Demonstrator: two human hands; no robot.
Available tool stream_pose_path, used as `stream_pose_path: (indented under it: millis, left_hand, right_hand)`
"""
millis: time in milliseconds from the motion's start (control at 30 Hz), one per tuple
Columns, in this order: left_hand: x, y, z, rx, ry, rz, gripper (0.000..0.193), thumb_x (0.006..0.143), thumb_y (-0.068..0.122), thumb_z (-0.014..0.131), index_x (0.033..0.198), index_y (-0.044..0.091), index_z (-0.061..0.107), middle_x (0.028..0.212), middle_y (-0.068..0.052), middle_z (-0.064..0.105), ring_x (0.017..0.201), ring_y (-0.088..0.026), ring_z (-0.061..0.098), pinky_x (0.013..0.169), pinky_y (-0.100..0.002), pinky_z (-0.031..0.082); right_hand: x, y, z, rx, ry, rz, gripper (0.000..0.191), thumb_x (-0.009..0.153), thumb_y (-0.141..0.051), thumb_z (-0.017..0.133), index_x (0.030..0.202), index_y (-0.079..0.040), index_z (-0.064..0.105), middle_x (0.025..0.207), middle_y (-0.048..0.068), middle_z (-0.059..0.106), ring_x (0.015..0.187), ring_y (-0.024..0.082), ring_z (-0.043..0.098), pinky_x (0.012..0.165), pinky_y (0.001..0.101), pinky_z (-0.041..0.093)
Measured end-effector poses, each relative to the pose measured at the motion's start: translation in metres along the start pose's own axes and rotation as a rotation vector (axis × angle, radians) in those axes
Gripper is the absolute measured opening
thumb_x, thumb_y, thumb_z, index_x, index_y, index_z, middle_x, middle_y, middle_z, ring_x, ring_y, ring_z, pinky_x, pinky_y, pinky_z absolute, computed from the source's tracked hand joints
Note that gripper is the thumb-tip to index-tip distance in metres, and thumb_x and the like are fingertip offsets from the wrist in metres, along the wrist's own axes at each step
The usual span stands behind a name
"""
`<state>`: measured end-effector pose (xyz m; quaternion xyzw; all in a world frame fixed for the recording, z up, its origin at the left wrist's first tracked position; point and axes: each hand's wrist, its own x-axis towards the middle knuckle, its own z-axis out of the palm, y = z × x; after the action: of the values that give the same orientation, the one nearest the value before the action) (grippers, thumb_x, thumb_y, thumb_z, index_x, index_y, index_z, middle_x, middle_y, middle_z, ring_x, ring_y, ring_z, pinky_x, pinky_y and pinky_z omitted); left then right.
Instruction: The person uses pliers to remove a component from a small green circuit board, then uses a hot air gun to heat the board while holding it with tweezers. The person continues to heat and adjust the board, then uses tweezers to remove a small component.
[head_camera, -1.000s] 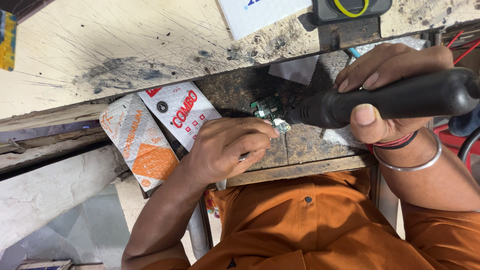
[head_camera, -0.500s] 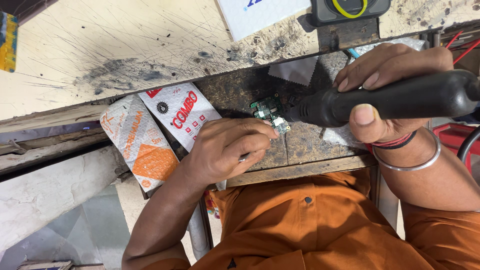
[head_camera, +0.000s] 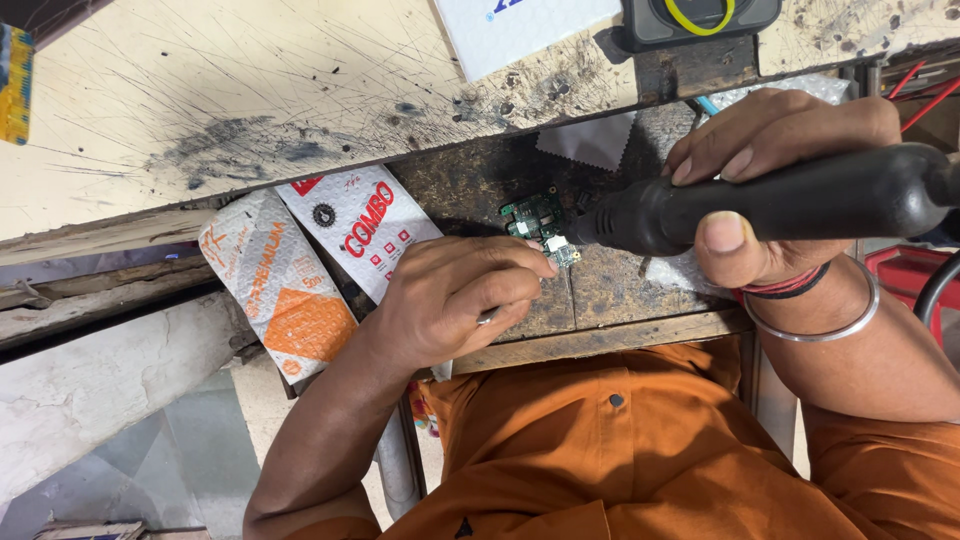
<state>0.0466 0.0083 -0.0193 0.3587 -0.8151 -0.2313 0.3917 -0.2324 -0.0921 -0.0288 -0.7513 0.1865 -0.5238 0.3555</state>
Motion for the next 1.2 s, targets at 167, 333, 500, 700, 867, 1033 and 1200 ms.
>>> stream_pose_path:
  millis: [167, 333, 500, 700, 867, 1033, 1200]
  left_hand:
    - [-0.0002, 0.0006, -0.0005, -0.007, -0.001, -0.001, 0.031, 0.09, 0.005, 0.084, 0.105, 0.011, 0.057, 0.109, -0.004, 0.075, 0.096, -0.021, 0.077, 0.072, -0.033, 0.062]
    - [0.0, 0.0005, 0.0002, -0.008, 0.004, 0.002, 0.031, 0.09, 0.004, 0.084, 0.105, 0.011, 0.057, 0.109, -0.004, 0.075, 0.096, -0.022, 0.077, 0.073, -0.033, 0.063]
    - [0.0002, 0.0007, 0.0, -0.006, 0.002, -0.003, 0.031, 0.09, 0.004, 0.084, 0.105, 0.011, 0.057, 0.109, -0.004, 0.075, 0.095, -0.021, 0.077, 0.072, -0.033, 0.062]
    - [0.0001, 0.0011, -0.0002, -0.002, -0.002, -0.009, 0.031, 0.09, 0.004, 0.084, 0.104, 0.011, 0.057, 0.108, -0.004, 0.075, 0.094, -0.021, 0.077, 0.071, -0.032, 0.062]
    - [0.0, 0.0013, -0.0003, 0.002, -0.003, -0.006, 0.032, 0.09, 0.004, 0.083, 0.105, 0.011, 0.057, 0.109, -0.005, 0.074, 0.095, -0.023, 0.077, 0.073, -0.034, 0.063]
    - [-0.0001, 0.0014, -0.0015, 0.0, -0.004, -0.008, 0.032, 0.09, 0.003, 0.083, 0.105, 0.01, 0.056, 0.109, -0.005, 0.075, 0.095, -0.023, 0.077, 0.073, -0.034, 0.062]
    - [0.0, 0.0023, -0.001, -0.003, -0.005, -0.017, 0.031, 0.092, 0.004, 0.082, 0.106, 0.011, 0.056, 0.109, -0.004, 0.075, 0.095, -0.022, 0.077, 0.073, -0.034, 0.062]
  right_hand:
    - [0.0, 0.001, 0.0009, 0.004, 0.005, -0.006, 0.048, 0.094, -0.036, 0.073, 0.111, -0.005, 0.041, 0.083, 0.013, 0.057, 0.067, 0.023, 0.067, 0.065, 0.0326, 0.065]
    - [-0.0001, 0.0029, 0.0028, 0.025, 0.007, -0.015, 0.047, 0.094, -0.036, 0.074, 0.11, -0.006, 0.041, 0.083, 0.012, 0.057, 0.066, 0.022, 0.068, 0.064, 0.0326, 0.066]
    - [-0.0004, -0.0004, 0.0035, 0.037, 0.002, 0.009, 0.048, 0.094, -0.035, 0.074, 0.111, -0.006, 0.04, 0.081, 0.012, 0.057, 0.068, 0.022, 0.067, 0.065, 0.0327, 0.065]
    - [0.0008, -0.0006, 0.005, 0.039, 0.0, -0.005, 0.047, 0.093, -0.035, 0.073, 0.109, -0.006, 0.04, 0.084, 0.013, 0.057, 0.069, 0.022, 0.067, 0.065, 0.0332, 0.065]
    - [0.0014, -0.0011, 0.0049, 0.026, -0.005, -0.015, 0.046, 0.094, -0.034, 0.072, 0.109, -0.006, 0.04, 0.084, 0.012, 0.057, 0.069, 0.022, 0.067, 0.066, 0.0334, 0.066]
    - [0.0013, -0.0002, 0.0079, 0.038, 0.014, -0.019, 0.046, 0.095, -0.034, 0.072, 0.109, -0.005, 0.04, 0.084, 0.012, 0.057, 0.07, 0.021, 0.067, 0.066, 0.0327, 0.065]
    - [0.0015, 0.001, 0.0063, 0.027, 0.0, -0.016, 0.045, 0.095, -0.034, 0.072, 0.109, -0.005, 0.04, 0.083, 0.012, 0.057, 0.069, 0.021, 0.068, 0.066, 0.0328, 0.066]
